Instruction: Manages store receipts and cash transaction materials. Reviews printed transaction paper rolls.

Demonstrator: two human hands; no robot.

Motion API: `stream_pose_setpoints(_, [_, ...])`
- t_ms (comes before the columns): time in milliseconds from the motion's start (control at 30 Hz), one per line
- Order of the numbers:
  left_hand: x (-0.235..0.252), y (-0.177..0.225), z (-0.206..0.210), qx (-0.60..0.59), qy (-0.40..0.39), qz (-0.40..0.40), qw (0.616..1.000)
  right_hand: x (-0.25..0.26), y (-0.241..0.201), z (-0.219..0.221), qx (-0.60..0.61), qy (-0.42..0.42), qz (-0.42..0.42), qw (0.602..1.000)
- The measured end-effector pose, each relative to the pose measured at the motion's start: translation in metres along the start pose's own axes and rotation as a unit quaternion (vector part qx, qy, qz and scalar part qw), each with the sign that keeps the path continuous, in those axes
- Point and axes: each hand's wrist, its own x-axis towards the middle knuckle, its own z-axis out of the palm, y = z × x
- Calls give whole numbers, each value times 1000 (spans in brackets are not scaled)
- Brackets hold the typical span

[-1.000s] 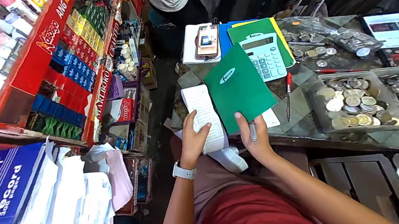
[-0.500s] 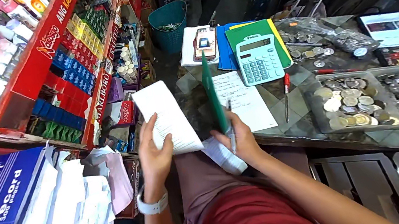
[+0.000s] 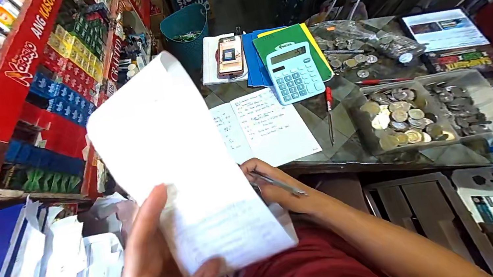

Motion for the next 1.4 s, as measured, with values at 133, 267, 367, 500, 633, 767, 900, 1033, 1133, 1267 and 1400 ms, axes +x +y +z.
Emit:
stream_pose_setpoints(133, [21,-34,6,-64,71,-33,995,0,-23,16,137,-59,-16,989])
stream_pose_setpoints(267, [33,-67,13,-92,147,-85,981,-10,-22,17,71,8,70,995])
stream_pose_setpoints(367, [29,-95,18,-89,174,-154,969,-21,-6,21,-53,102,99,988])
stream_pose_setpoints(500, [19,-130,31,-91,169,-229,954,-36,10,26,-128,220,116,960])
stream_pose_setpoints(633, [13,-155,47,-85,149,-246,954,-50,19,25,-136,258,117,949])
stream_pose_setpoints(767, [10,-167,59,-112,148,-252,950,-58,28,23,-165,268,93,945])
stream_pose_setpoints(900, [9,-169,68,-143,152,-277,938,-61,29,21,-165,280,89,941])
stream_pose_setpoints(1033, [9,-170,73,-164,151,-290,931,-61,31,19,-168,289,97,937])
stream_pose_setpoints(1133, [9,-172,73,-168,150,-292,930,-61,31,20,-159,297,106,935])
stream_pose_setpoints(1267, [10,-172,73,-179,151,-292,927,-61,31,15,-193,280,105,934])
stream_pose_setpoints(1400, [10,-172,74,-182,141,-295,927,-45,32,-15,-315,243,47,916])
